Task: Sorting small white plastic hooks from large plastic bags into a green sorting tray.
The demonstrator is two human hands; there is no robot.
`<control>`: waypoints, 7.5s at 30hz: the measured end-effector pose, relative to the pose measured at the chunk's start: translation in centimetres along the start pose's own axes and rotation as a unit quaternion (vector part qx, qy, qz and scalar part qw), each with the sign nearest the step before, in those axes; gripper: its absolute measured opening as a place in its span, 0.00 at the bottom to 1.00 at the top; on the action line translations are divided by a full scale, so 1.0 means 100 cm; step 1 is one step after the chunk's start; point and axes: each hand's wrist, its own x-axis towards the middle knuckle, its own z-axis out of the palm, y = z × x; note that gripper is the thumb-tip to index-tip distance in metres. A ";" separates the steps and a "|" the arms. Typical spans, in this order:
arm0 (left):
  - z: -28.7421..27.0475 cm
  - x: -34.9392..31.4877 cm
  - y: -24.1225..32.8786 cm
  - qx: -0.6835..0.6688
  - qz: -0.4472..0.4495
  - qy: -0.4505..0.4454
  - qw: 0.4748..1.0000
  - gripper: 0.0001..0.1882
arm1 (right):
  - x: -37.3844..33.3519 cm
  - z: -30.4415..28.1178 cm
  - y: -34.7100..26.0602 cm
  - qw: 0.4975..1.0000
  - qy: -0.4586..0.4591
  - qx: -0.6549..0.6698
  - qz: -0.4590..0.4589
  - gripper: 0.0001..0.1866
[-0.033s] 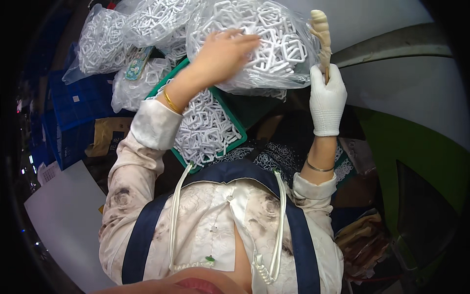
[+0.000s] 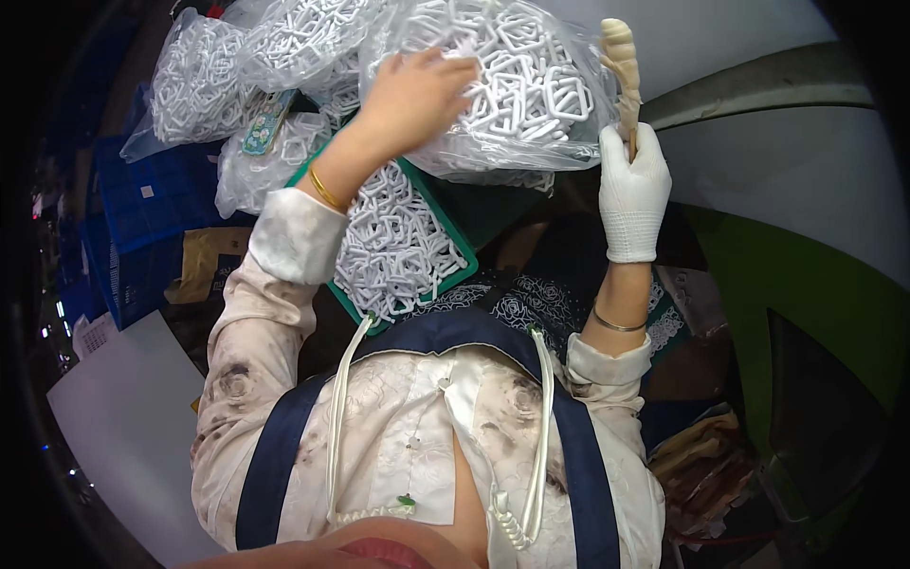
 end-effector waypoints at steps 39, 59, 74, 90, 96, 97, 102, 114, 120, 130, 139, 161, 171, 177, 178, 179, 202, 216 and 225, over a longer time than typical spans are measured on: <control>0.024 0.089 -0.058 -0.052 -0.067 -0.019 0.996 0.08 | -0.001 0.006 -0.003 1.000 -0.004 -0.001 -0.008 0.13; -0.069 0.014 -0.015 -0.653 -0.215 -0.006 0.726 0.16 | -0.036 0.037 -0.062 0.983 -0.054 -0.035 -0.172 0.11; -0.078 0.020 -0.038 -0.402 -0.167 0.140 0.889 0.12 | -0.015 0.001 -0.036 0.993 0.046 0.086 -0.070 0.13; 0.011 0.038 0.021 -0.087 -0.059 0.052 0.993 0.20 | -0.026 0.001 -0.021 0.997 0.027 0.061 -0.031 0.13; -0.007 0.004 -0.012 -0.024 0.024 0.021 0.999 0.17 | -0.028 -0.004 -0.019 0.998 0.022 0.048 -0.026 0.13; -0.014 0.001 -0.019 0.006 -0.013 0.002 1.000 0.13 | -0.028 -0.005 -0.017 0.998 0.027 0.049 -0.027 0.14; -0.042 -0.002 -0.015 0.015 0.027 -0.099 0.995 0.09 | -0.029 -0.006 -0.010 0.998 0.029 0.028 -0.043 0.14; -0.063 -0.062 0.012 -0.018 0.022 0.027 0.999 0.09 | -0.002 -0.009 -0.055 0.913 -0.129 -0.370 -0.118 0.13; -0.050 -0.063 0.025 -0.071 0.003 -0.018 0.997 0.09 | 0.032 0.042 -0.066 0.859 -0.172 -0.462 -0.138 0.16; -0.047 -0.077 0.028 -0.103 0.005 0.026 0.994 0.08 | 0.028 0.053 -0.092 0.820 -0.195 -0.503 -0.193 0.13; -0.068 -0.087 0.028 -0.123 -0.005 0.034 0.992 0.04 | 0.023 0.023 -0.078 0.818 -0.208 -0.514 -0.151 0.14; -0.044 -0.188 0.017 -0.139 -0.175 0.064 0.973 0.08 | 0.023 -0.015 -0.086 0.835 -0.129 -0.528 -0.088 0.16; -0.031 -0.229 0.024 -0.125 -0.272 0.049 0.953 0.10 | 0.032 0.018 -0.085 0.828 -0.132 -0.534 -0.106 0.16; -0.030 -0.232 0.026 -0.118 -0.268 0.054 0.955 0.10 | -0.003 0.023 -0.092 0.813 -0.201 -0.504 -0.212 0.16; -0.025 -0.238 0.023 -0.121 -0.268 0.053 0.954 0.10 | -0.005 0.011 -0.096 0.806 -0.206 -0.517 -0.204 0.16; -0.020 -0.243 0.020 -0.114 -0.281 0.048 0.952 0.10 | -0.003 0.002 -0.099 0.798 -0.211 -0.529 -0.197 0.16; -0.037 -0.193 0.024 -0.232 -0.292 0.183 0.910 0.08 | 0.061 0.031 -0.100 0.878 -0.139 -0.427 -0.167 0.15; -0.049 -0.125 0.045 -0.422 -0.207 0.229 0.852 0.09 | 0.061 0.069 -0.062 0.916 -0.179 -0.292 -0.209 0.15; -0.057 -0.068 0.072 -0.720 -0.262 0.185 0.616 0.12 | -0.055 0.052 -0.100 0.972 -0.169 0.083 -0.138 0.09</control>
